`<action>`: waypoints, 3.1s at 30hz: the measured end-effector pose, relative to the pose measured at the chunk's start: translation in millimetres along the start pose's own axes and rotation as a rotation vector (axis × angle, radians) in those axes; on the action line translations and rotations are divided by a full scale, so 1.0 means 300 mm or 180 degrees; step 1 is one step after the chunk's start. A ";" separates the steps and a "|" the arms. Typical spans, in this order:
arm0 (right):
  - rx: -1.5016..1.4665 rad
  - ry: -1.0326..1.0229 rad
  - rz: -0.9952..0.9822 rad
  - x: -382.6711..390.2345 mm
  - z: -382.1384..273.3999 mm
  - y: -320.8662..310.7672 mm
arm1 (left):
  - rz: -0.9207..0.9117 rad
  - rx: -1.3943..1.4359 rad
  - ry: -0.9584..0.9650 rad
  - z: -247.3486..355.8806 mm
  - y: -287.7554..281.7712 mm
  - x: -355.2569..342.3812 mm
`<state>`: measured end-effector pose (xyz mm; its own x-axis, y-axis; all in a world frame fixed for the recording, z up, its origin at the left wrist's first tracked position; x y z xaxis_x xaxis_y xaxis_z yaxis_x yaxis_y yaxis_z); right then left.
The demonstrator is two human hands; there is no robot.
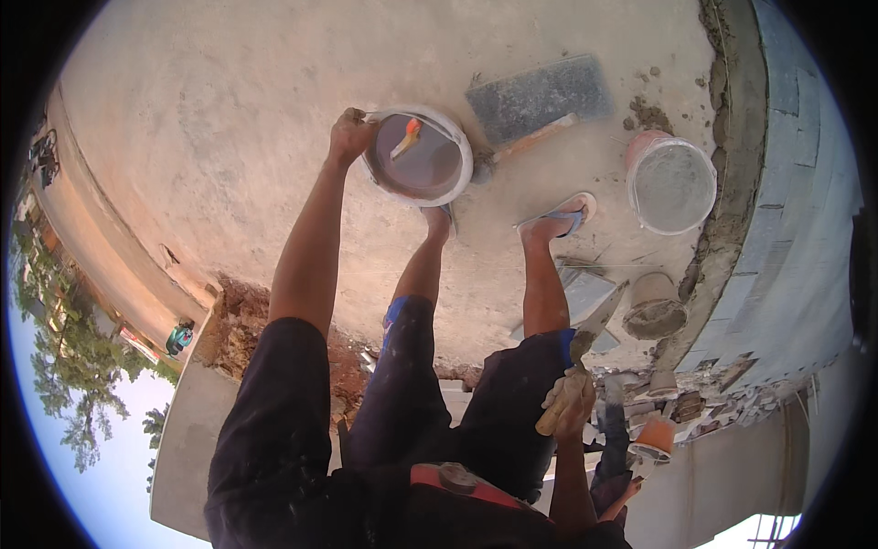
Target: The person applies cement onto the ground and spreads it using a trowel to prepare for placing floor tiles.
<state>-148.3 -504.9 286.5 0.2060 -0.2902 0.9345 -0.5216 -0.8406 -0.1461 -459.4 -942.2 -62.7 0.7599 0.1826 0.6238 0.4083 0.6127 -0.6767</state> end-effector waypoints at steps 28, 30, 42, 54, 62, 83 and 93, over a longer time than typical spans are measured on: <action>-0.0323 -0.0112 0.0297 0.026 0.133 -0.042 | -0.0098 0.1732 -0.0650 -0.222 -0.328 0.472; -0.0361 -0.0131 0.0265 0.029 0.134 -0.045 | -0.0048 0.1874 -0.0775 -0.291 -0.358 0.459; -0.0608 -0.0218 0.0397 0.029 0.139 -0.018 | -0.0444 0.0949 -0.2104 -0.476 -0.410 0.357; -0.1180 -0.0715 0.0757 0.014 -0.062 -0.180 | -0.1527 -0.0354 0.0144 0.240 -0.158 0.648; -0.2077 -0.1082 0.1318 -0.276 -0.163 -0.495 | -0.2120 -0.0479 0.1088 1.033 0.071 0.886; -0.3204 -0.1526 0.1281 -1.307 -0.234 -0.941 | -0.1716 -0.1110 0.1872 1.623 0.933 0.481; -0.4042 -0.1560 0.1097 -1.479 -0.344 -0.872 | -0.3933 0.0323 0.0864 1.740 1.052 0.429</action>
<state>-188.6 -109.0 -56.4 0.0427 -0.7437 0.6672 -0.9328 0.2096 0.2933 -496.7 -324.1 8.1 -0.0145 -0.7063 0.7077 0.8854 0.3199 0.3374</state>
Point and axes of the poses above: each hand's wrist, its own x-axis away from the middle knuckle, its own y-axis out of the palm, z = x × y, the point moved 3 cm from there along -x, towards the middle knuckle, and after that the axes turned 1 degree about -x, right-handed, at the moved point
